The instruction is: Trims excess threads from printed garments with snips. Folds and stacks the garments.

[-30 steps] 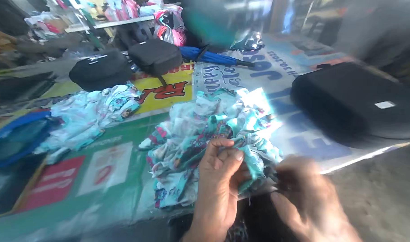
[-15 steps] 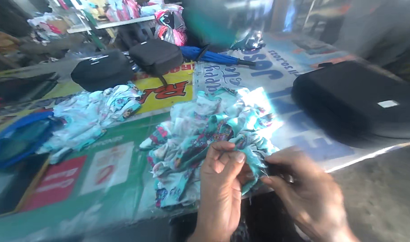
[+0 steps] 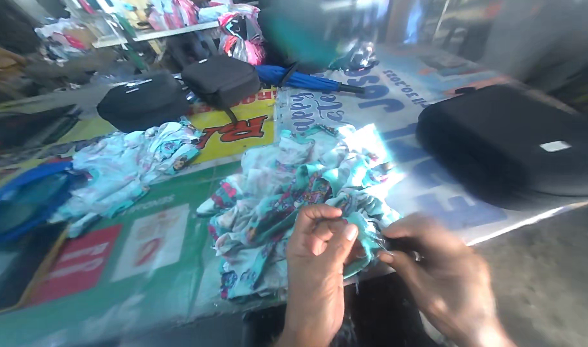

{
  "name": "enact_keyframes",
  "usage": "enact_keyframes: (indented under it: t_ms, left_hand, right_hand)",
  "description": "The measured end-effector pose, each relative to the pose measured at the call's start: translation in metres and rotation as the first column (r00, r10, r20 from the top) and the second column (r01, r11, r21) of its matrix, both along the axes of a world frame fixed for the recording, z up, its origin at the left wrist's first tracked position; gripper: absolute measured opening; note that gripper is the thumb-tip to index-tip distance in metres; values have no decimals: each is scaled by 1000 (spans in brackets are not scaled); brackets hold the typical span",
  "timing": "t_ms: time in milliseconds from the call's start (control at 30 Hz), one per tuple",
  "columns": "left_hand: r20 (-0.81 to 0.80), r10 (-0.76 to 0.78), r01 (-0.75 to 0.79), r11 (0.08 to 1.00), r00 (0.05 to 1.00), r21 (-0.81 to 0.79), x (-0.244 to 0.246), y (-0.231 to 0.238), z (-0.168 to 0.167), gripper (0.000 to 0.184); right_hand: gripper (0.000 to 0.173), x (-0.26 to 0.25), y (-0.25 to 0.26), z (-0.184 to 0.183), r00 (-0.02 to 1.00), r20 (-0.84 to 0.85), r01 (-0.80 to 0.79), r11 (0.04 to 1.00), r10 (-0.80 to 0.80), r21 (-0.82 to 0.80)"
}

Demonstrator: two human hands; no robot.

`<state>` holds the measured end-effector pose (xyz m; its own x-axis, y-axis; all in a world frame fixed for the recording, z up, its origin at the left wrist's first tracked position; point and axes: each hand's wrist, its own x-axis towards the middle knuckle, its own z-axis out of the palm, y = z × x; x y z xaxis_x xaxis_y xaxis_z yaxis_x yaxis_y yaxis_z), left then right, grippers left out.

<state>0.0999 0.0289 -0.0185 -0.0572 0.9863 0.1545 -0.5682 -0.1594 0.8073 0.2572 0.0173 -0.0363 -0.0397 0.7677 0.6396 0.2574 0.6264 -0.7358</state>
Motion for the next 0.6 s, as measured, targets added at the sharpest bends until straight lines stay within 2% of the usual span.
enact_keyframes:
  t_ms: [167,233,333,400,467,600]
  left_hand:
    - [-67,24,-18,996,997,87,0,-2,-3,22]
    - [-46,23,-21,999,999,44,0,-2,-1,22]
    - [17,-12,14,994,1000,-108,-1,0,6,18]
    - [23,-39,43,982,999,-182,-2,1,9,17]
    - [34,-64,70,973,997,-218,-3,0,9,17]
    - [67,-59,73,972,996,-223,-5,-1,11,16]
  right_hand:
    - [14,1,-2,-3,999,8,40,999,-40,30]
    - [20,1,0,-7,999,2,34,998,-35,58]
    - [33,-1,5,-12,981,163,74,975,-109,208]
    - [19,-2,10,-12,947,253,108,937,-199,333]
    - [6,-3,12,-8,938,254,126,916,-235,380]
    - [11,2,7,4,989,139,1,955,-44,295]
